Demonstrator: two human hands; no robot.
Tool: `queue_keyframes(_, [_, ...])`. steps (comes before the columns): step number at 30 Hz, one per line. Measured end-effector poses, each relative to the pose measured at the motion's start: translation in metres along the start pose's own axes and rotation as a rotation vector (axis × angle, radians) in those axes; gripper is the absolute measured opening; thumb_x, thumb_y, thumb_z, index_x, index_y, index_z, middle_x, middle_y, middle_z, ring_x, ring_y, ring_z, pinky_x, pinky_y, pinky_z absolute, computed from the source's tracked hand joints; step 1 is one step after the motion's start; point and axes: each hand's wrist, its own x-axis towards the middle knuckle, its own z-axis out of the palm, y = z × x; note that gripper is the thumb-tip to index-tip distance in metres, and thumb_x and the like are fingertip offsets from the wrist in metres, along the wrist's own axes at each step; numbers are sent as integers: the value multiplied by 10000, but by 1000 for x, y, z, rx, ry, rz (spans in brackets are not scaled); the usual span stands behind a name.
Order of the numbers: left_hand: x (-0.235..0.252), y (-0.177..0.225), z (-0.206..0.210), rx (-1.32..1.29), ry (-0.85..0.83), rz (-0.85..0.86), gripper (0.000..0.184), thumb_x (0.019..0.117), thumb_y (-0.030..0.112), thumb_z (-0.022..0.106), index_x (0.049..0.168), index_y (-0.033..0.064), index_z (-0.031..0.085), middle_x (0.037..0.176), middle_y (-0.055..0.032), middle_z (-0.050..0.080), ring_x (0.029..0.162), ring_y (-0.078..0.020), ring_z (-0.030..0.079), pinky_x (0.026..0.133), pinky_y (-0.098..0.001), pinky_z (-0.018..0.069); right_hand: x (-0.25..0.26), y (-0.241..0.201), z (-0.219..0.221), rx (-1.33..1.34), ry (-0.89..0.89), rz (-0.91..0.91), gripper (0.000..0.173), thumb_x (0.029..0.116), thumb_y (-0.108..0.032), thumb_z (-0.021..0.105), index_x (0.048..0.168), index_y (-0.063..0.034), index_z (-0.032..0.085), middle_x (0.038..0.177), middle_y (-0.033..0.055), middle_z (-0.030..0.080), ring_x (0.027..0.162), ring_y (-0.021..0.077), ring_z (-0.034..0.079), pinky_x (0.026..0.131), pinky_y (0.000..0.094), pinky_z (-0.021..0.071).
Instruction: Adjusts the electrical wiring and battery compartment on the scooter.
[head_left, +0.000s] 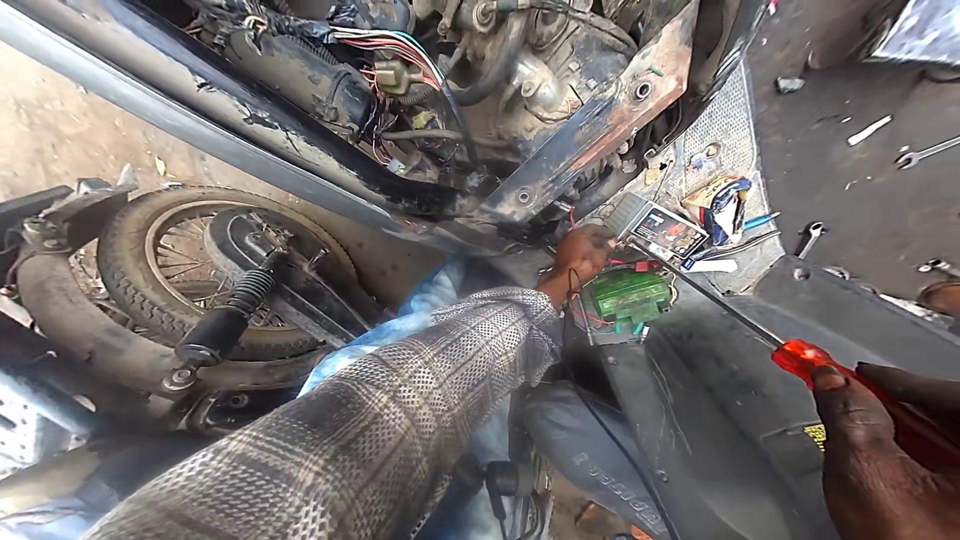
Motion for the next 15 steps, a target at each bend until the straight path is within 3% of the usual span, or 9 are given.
queue_keyframes(3, [-2,2,-1,138,5,129,304,1052,147,590,1331,36,633,1043,-200,720,905,-296,711,873,-489,575,-1,1,1,0,4,5,302,994,-269,597,1018,13,702,914,173,686,818,264,670,717,464,534])
queue_keyframes(8, [-3,8,2,402,37,288,260,1024,109,581,1250,74,705,1116,-140,731,1015,-261,712,938,-468,569,-3,4,2,19,6,36,297,990,-278,609,1028,0,709,931,167,691,827,262,675,727,479,533])
queue_keyframes(11, [-1,17,3,476,37,297,245,1014,77,553,1210,67,700,1101,-159,722,1027,-303,705,926,-504,565,-5,9,3,21,11,42,320,990,-298,596,1040,-2,708,937,172,687,844,276,669,730,487,525])
queue_keyframes(15, [4,27,-3,550,-28,300,201,1011,139,624,1168,38,698,1081,-156,720,1026,-291,701,950,-490,557,-5,12,4,37,25,39,323,990,-293,600,1046,9,700,939,188,692,856,317,676,737,537,520])
